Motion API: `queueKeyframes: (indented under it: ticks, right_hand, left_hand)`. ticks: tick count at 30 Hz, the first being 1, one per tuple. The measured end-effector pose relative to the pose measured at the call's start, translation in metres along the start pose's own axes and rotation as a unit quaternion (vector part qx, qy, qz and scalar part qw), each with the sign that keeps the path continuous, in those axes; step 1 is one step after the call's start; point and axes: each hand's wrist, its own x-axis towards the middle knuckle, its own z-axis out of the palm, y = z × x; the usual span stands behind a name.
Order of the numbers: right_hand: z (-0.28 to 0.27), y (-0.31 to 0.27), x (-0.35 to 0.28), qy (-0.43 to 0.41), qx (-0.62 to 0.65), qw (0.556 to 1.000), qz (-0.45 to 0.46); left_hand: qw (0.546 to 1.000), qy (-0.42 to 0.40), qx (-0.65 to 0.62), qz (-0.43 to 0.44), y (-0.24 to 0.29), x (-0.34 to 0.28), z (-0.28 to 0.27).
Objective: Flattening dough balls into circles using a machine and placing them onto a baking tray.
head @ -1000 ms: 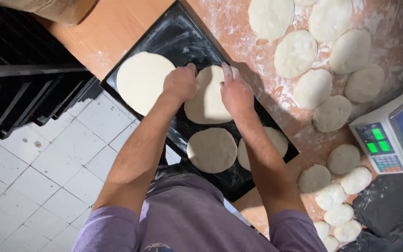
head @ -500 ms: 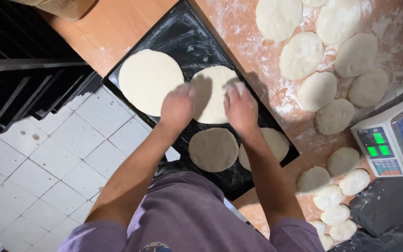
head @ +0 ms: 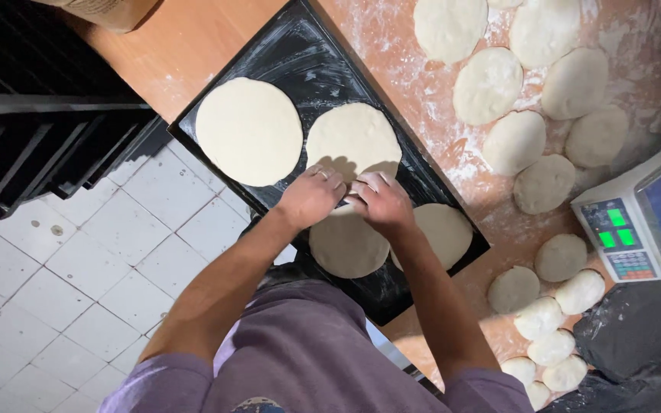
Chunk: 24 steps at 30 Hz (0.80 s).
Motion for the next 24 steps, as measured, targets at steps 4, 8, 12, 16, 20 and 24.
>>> queueKeyframes:
  ticks: [4, 8, 12, 16, 20, 24]
  right_hand:
    - [-0.003, -0.002, 0.002, 0.008, -0.022, 0.999, -0.036]
    - [0.019, 0.013, -0.017, 0.004, -0.03, 0.996, -0.088]
    - [0.017, 0.016, -0.022, 0.008, -0.016, 0.995, -0.095]
    - [0.02, 0.024, -0.029, 0.072, -0.001, 0.997, -0.038]
    - [0.007, 0.017, -0.023, 0.169, 0.042, 0.949, 0.263]
    - [0.016, 0.028, -0.026, 0.211, 0.085, 0.918, 0.325]
  left_hand:
    - [0.99, -0.033, -0.109, -0.079, 0.001, -0.003, -0.01]
    - [0.979, 0.03, -0.148, -0.135, 0.01, -0.017, -0.013]
    - [0.937, 0.096, -0.18, -0.283, 0.028, -0.024, -0.025]
    - [0.79, 0.149, -0.278, -0.525, 0.036, -0.018, -0.022]
    - [0.723, 0.153, -0.327, -0.589, 0.034, 0.001, -0.006]
    - [0.688, 0.151, -0.293, -0.646, 0.03, 0.022, -0.006]
